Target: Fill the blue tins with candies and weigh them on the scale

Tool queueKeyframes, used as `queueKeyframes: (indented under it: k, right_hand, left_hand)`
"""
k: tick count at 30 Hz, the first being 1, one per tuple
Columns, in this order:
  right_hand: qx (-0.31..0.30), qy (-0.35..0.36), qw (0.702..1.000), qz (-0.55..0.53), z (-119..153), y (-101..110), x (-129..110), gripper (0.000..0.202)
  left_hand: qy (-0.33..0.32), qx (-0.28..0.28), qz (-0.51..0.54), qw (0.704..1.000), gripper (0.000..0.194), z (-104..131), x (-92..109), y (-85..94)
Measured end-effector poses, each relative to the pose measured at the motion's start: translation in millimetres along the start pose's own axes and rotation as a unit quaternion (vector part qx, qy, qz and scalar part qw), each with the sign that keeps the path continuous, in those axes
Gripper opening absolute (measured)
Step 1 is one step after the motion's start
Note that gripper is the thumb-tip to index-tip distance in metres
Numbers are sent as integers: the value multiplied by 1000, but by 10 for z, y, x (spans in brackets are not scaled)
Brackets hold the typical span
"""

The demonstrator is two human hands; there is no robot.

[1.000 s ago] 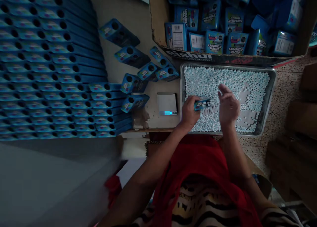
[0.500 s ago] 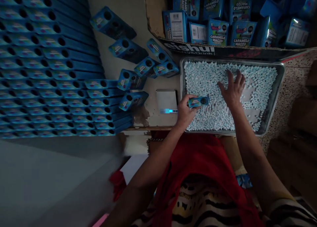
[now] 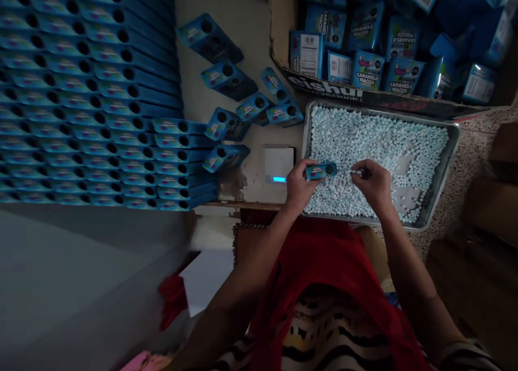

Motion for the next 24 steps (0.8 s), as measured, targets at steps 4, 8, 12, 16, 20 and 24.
queueKeyframes:
  k: [4,8,12,16,20,24]
  right_hand:
    - [-62,70,996,-8,73,-220,-327,18]
    - [-113,77,991,-12,25,-385,-401,22]
    - [-42,2,999,-16,-17,-74,-86,32]
    - [72,-27,991,108,-115,454,493,42]
    - [96,86,943,306,-238,584,755,43]
    - [83,151,933,316,-284,403,678,40]
  left_hand:
    - [-54,-1,-40,998,38,-4,176,-23]
    - [-74,-6,-66,995,35,-31,276,-52]
    - [-65,16,-40,997,39,53,264,30]
    - [-13,131,-17,991,38,448,-7,581]
    - [68,294,-79,950,42,983,-522,1459]
    - [95,354,-114,924,48,935,-988,1952]
Point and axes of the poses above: each hand's wrist, its own z-axis away from the middle knuckle, its own y-axis out of the back of the hand, x = y × z, the point moved 9 cm from there along -z, towards the middle knuckle, and after that the axes turned 9 degrees about -y, right-handed, at the moved point
